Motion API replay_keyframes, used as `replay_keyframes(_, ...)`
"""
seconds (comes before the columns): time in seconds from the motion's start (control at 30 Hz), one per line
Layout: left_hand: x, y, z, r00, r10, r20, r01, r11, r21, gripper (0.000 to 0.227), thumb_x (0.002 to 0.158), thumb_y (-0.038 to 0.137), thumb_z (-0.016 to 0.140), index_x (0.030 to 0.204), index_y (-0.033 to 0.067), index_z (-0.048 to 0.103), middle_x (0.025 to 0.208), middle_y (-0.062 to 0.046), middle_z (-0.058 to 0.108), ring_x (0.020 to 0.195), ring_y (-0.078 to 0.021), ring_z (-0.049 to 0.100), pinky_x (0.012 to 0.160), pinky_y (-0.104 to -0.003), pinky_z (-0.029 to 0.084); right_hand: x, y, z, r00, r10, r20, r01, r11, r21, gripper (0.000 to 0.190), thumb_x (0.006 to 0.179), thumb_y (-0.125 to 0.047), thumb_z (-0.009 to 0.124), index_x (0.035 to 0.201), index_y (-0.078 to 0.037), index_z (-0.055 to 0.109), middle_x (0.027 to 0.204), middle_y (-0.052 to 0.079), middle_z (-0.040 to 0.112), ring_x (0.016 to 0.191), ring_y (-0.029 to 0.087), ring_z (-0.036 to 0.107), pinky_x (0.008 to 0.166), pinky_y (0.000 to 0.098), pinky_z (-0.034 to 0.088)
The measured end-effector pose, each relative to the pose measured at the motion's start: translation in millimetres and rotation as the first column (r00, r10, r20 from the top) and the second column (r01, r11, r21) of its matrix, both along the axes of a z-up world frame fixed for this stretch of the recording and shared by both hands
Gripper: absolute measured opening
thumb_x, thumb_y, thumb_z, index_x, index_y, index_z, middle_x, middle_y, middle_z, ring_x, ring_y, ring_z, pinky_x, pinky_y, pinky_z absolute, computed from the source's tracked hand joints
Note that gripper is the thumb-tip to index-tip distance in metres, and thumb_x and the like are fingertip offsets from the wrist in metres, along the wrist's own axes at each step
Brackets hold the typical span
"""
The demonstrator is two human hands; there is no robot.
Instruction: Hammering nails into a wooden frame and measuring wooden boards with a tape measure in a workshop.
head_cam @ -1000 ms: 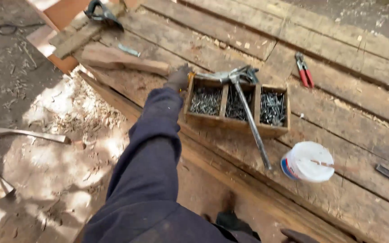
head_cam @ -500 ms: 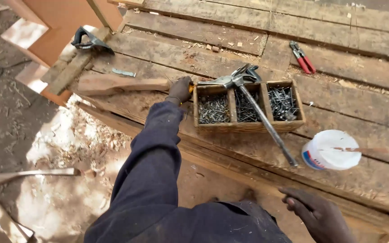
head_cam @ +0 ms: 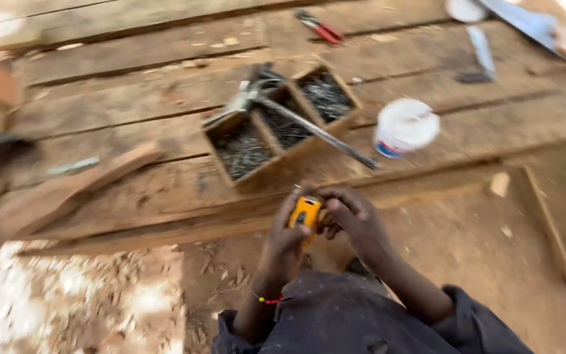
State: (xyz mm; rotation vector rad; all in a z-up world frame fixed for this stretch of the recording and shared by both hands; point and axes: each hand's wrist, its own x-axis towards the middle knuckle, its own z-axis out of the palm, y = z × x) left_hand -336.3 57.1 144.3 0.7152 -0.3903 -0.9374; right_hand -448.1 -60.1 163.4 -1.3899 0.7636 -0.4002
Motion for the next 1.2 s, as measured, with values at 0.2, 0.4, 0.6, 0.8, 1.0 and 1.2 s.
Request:
replay_keyframes(0.2,-34,-45,27,0.647,-0.643,0.411,0.398,0.744,0.537,0.079,0.080,0.042,0.052,0.153,0.0102,0.046,0.144,-0.007,0.049,0.127,-0.0161,0.043,0.103,-0.034,0.035,-72,-16,20,0.963,-0.124,-0.239,0.078,0.978,-0.192,0.015,0.087,-0.023,0.069,0.097,-0.012,0.071,0.081,0.000,0.070,0.065,0.010,0.055,0.058,0.0281,0.044)
replay_keyframes(0.4,-119,-122,8,0.218,-0.792,0.570,0.560,0.580,0.592,0.066,0.089,0.060,0.049,0.139,0.0166,0.060,0.135,-0.002,0.069,0.124,-0.0156,0.062,0.102,-0.036,0.047,-180,-13,6,0.824,-0.513,-0.241,0.495,0.858,-0.137,0.036,0.078,-0.047,0.074,0.094,-0.016,0.069,0.088,-0.002,0.072,0.074,0.010,0.059,0.059,0.0277,0.047)
replay_keyframes(0.6,-222,-206,29,-0.274,-0.783,0.559,0.557,0.344,0.756,0.061,0.096,0.048,0.049,0.144,0.0110,0.055,0.139,-0.021,0.063,0.132,-0.0419,0.056,0.113,-0.052,0.043,-305,-39,-39,0.461,-0.887,0.029,0.884,0.462,0.069,0.025,0.086,0.000,0.070,0.111,0.003,0.067,0.077,0.011,0.054,0.054,0.016,0.055,0.049,0.0285,0.049)
replay_keyframes(0.8,-305,-300,-48,-0.474,-0.737,0.482,0.496,0.229,0.838,0.045,0.092,0.030,0.048,0.127,0.0079,0.069,0.103,-0.019,0.068,0.098,-0.0335,0.066,0.090,-0.044,0.051,-431,-75,-26,0.073,-0.980,0.183,0.993,0.089,0.080,0.021,0.091,0.002,0.068,0.111,0.003,0.061,0.086,0.007,0.048,0.059,0.014,0.054,0.049,0.0256,0.049)
replay_keyframes(1.0,-357,-352,-23,-0.517,-0.745,0.421,0.442,0.189,0.877,0.031,0.084,0.034,0.059,0.092,0.0097,0.078,0.083,-0.020,0.073,0.087,-0.0370,0.073,0.079,-0.046,0.056,-526,-102,-4,-0.123,-0.969,0.215,0.992,-0.123,0.015,0.018,0.095,-0.003,0.069,0.112,0.000,0.063,0.086,0.005,0.048,0.062,0.012,0.051,0.053,0.0273,0.051)
replay_keyframes(1.2,-432,-399,-53,-0.544,-0.747,0.382,0.452,0.123,0.883,0.031,0.086,0.035,0.063,0.089,0.0075,0.077,0.086,-0.019,0.074,0.092,-0.0382,0.071,0.083,-0.045,0.054,-580,-123,0,-0.192,-0.962,0.195,0.981,-0.196,0.003,0.021,0.100,-0.006,0.066,0.118,0.004,0.063,0.088,0.011,0.049,0.065,0.017,0.055,0.058,0.0321,0.055)
